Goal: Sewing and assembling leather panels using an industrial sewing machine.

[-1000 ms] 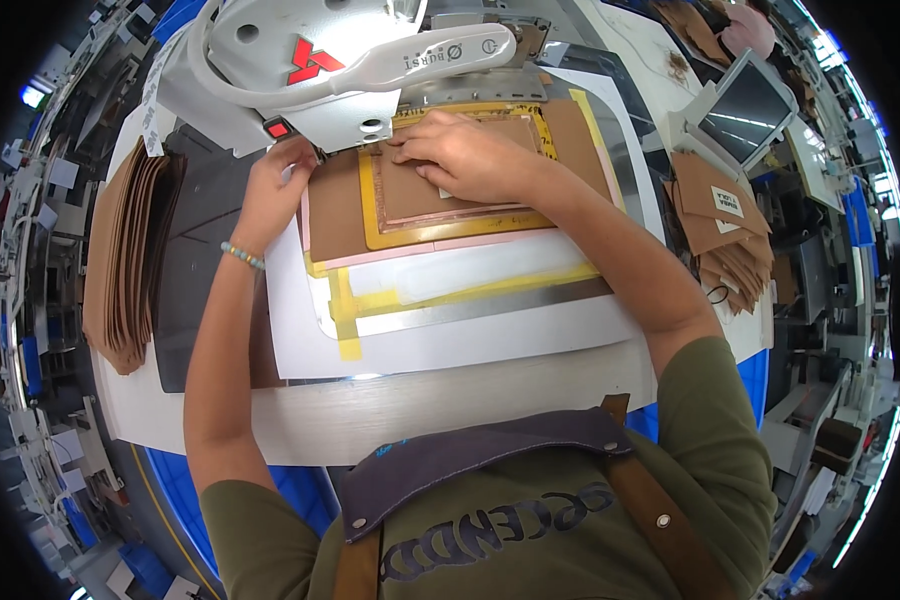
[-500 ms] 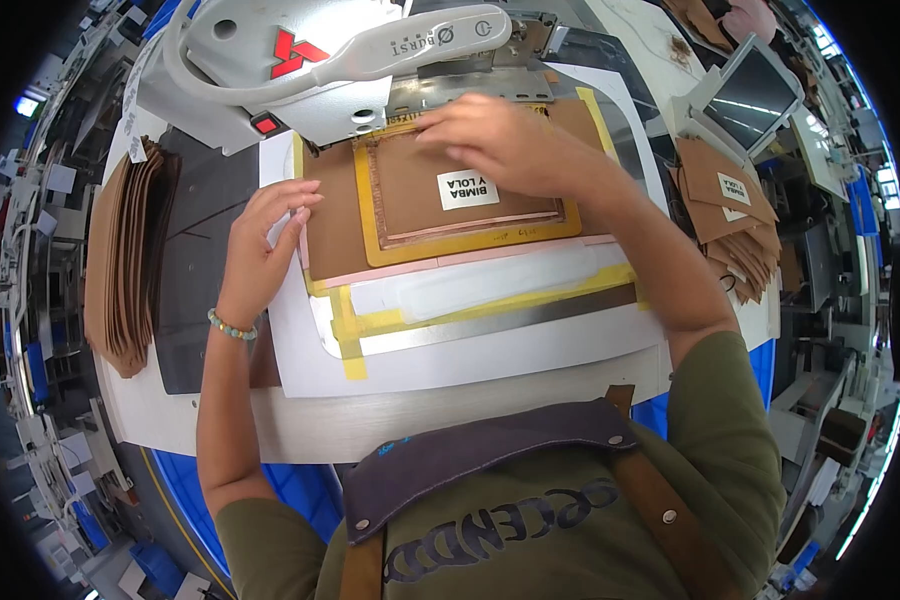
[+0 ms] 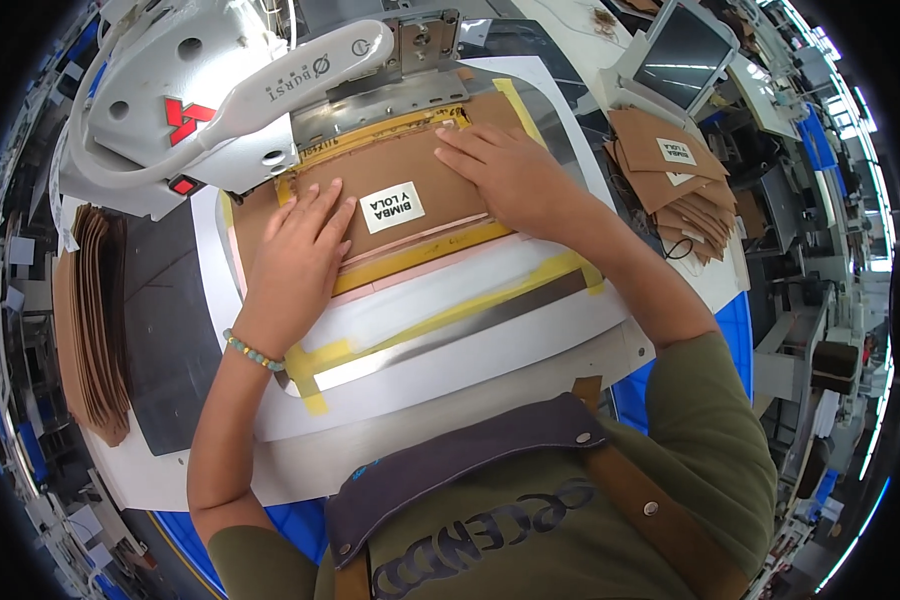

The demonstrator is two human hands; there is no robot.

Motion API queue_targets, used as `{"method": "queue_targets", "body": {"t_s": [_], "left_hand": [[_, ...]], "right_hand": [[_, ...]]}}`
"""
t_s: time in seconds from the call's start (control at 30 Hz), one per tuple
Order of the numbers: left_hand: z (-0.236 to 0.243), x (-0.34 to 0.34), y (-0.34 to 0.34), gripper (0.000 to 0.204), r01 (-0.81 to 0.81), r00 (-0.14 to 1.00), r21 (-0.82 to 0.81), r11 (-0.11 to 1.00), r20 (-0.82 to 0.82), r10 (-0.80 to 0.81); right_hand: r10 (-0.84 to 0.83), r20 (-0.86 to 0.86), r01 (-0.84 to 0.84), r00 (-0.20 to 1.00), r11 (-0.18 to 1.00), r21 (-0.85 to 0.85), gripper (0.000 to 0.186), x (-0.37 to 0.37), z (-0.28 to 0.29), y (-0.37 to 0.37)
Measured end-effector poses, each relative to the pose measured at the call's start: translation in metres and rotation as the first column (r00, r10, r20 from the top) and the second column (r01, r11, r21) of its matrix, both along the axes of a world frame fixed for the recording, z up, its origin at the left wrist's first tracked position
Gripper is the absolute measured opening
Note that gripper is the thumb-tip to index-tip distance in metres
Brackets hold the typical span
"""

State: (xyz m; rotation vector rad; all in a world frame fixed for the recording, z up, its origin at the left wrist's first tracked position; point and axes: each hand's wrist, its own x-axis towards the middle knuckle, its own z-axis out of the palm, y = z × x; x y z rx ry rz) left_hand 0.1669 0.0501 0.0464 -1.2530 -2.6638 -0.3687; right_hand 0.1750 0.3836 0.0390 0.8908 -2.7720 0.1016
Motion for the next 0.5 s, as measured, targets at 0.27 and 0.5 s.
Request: {"method": "queue_targets", "body": {"t_s": [0.27, 0.5], "left_hand": [[-0.013, -0.004, 0.000, 0.052, -0.040, 0.998, -0.064, 0.997, -0.047, 0.037], [-0.008, -0.006, 0.003, 0.048, -0.029, 0.997, -0.051, 0.998, -0.069, 0.025]], "right_hand": [[-0.073, -0.037, 0.075, 0.997, 0.996, 0.041, 0.046, 0.003, 0.001, -0.010], [-0.034, -0.176, 0.021, 0.984, 0.997, -0.073, 0.039, -0.006, -0.010, -0.005]]}}
